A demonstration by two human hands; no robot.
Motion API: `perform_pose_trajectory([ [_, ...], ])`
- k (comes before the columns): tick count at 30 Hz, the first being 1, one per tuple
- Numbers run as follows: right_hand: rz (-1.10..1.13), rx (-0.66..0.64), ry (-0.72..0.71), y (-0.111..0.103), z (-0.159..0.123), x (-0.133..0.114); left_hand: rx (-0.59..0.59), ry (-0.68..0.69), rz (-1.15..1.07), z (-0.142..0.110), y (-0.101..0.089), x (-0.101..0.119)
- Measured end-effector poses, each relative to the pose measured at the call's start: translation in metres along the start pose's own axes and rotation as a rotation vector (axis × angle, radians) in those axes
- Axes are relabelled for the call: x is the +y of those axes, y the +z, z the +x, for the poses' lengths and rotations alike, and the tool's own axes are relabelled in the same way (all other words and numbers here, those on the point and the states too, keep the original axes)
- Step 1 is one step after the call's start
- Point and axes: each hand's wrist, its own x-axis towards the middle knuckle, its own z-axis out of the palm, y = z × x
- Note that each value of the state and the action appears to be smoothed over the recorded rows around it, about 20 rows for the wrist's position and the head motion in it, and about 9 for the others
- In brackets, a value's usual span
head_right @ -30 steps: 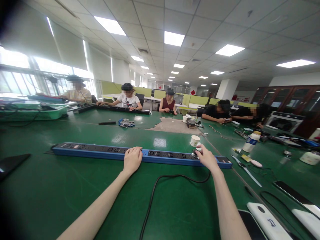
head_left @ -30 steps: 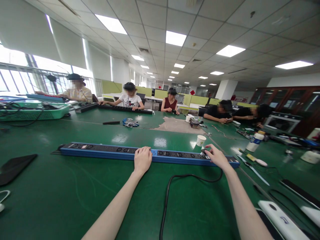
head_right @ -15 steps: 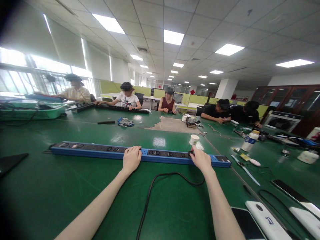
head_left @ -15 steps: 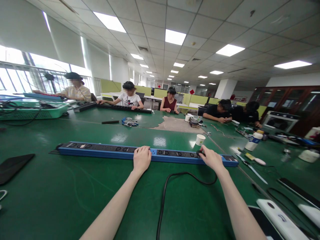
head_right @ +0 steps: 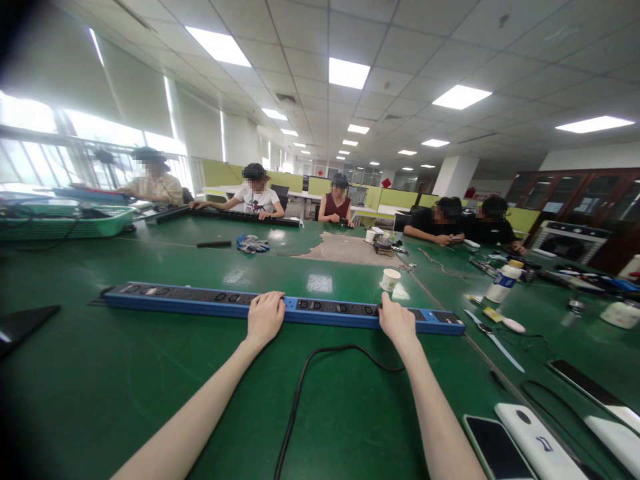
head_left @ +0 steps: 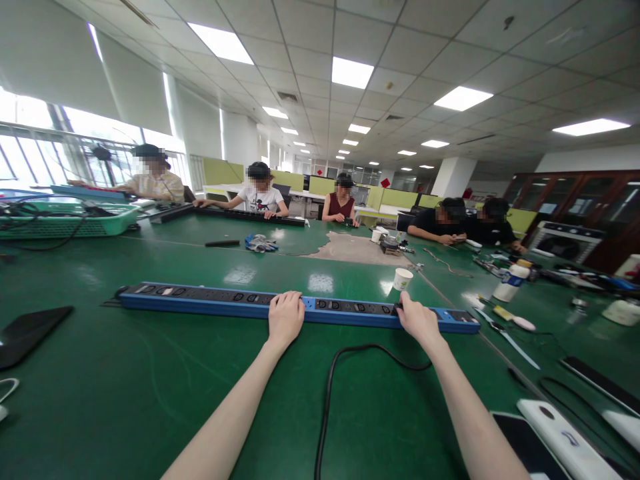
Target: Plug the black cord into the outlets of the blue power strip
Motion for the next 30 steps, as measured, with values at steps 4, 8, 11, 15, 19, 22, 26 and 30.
perform_pose_trajectory([
  [4,-0.031,-0.014,-0.038,-0.001,0.002,0.003,-0.002,0.0,0.013,0.0,-0.001,0.001],
  [8,-0.022,-0.071,-0.096,-0.005,0.01,0.011,-0.007,0.002,0.012,0.0,-0.001,0.001],
  [11,0.028,-0.054,-0.154,-0.006,0.015,0.017,-0.003,0.001,0.016,0.0,0.001,0.0],
  [15,0.033,-0.033,-0.175,-0.005,0.017,0.019,0.003,0.004,0.023,0.0,0.002,-0.001],
  [19,0.011,0.002,-0.128,-0.004,0.017,0.018,0.001,0.006,0.022,0.0,0.002,0.0],
  [22,0.02,0.035,-0.13,-0.004,0.016,0.016,0.0,0.008,0.021,0.0,0.001,0.0],
  [26,0.097,0.073,-0.079,-0.017,0.018,0.015,0.0,0.013,0.021,0.001,0.002,0.0],
  [30,0.256,0.31,0.018,-0.05,0.024,0.033,-0.006,0.012,0.035,0.001,0.003,0.0],
])
